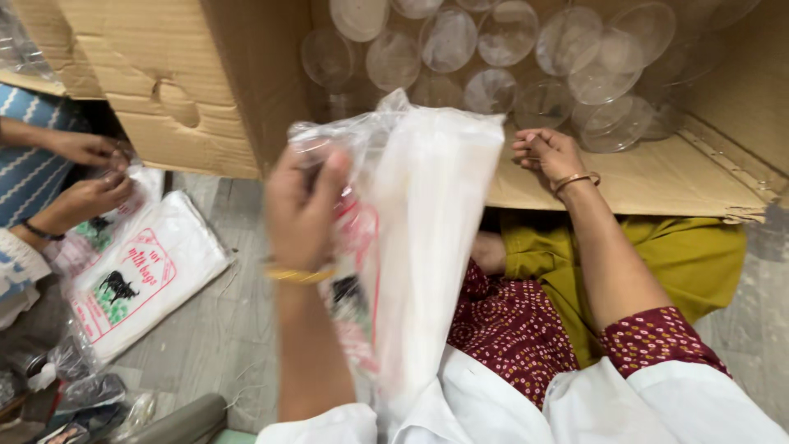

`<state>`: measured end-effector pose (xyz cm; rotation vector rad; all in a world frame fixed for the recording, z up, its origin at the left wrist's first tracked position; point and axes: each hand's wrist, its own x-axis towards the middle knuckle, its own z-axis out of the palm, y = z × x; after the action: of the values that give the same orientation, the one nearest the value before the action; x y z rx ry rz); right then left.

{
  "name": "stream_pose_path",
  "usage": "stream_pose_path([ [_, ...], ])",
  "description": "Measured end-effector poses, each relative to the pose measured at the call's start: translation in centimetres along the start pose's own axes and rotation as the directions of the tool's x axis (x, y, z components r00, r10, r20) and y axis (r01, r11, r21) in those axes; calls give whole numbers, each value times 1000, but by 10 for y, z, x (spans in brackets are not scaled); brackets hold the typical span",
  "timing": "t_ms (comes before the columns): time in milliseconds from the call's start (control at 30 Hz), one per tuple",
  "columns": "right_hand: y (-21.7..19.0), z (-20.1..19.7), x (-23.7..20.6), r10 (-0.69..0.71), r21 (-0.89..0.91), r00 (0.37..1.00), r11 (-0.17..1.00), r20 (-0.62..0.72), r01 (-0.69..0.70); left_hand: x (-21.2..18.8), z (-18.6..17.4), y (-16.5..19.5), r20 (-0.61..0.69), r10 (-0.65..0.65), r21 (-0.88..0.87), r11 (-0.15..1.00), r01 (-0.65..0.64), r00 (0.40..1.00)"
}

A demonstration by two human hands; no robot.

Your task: The person sits on the floor in front of a large cardboard box of clear plastic cups. They open a polythene bag, stack cups into it, tie the bag closed, and place the filled bag aside, repeating the process with new bags.

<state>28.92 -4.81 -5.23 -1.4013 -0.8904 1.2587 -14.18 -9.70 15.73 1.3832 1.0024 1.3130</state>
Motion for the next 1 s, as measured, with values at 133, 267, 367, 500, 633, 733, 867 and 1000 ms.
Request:
stream_pose_path([
  [133, -5, 6, -5, 32, 7, 999, 999, -21, -32, 4, 77, -81, -31, 363, 477, 824, -305, 931],
  [267, -10, 13, -12, 58, 28, 998, 998, -13, -57, -39, 116, -132, 148, 70, 842, 514, -162, 987],
  [367, -17, 17, -19, -42, -34, 998, 999, -46, 40, -52, 115, -150, 168, 134, 815, 538, -214, 977],
  [500, -47, 40, -34, -293, -182, 955, 942, -43, 281, -58, 113, -152, 167, 126, 821, 532, -209, 978],
  [633, -88, 76, -48, -451, -308, 885, 831, 115, 463, -62, 114, -148, 167, 146, 817, 534, -219, 975],
  [733, -107, 106, -61, -457, -577, 852, 635, 256, 514, -70, 107, -148, 184, 119, 811, 542, -219, 976],
  [867, -94, 150, -79, -548, -784, 783, 330, 295, 526, -84, 89, -148, 184, 56, 811, 555, -184, 981],
  [1000, -73, 169, -91, -599, -781, 736, 276, 316, 560, -93, 72, -138, 177, 73, 816, 546, -188, 982],
])
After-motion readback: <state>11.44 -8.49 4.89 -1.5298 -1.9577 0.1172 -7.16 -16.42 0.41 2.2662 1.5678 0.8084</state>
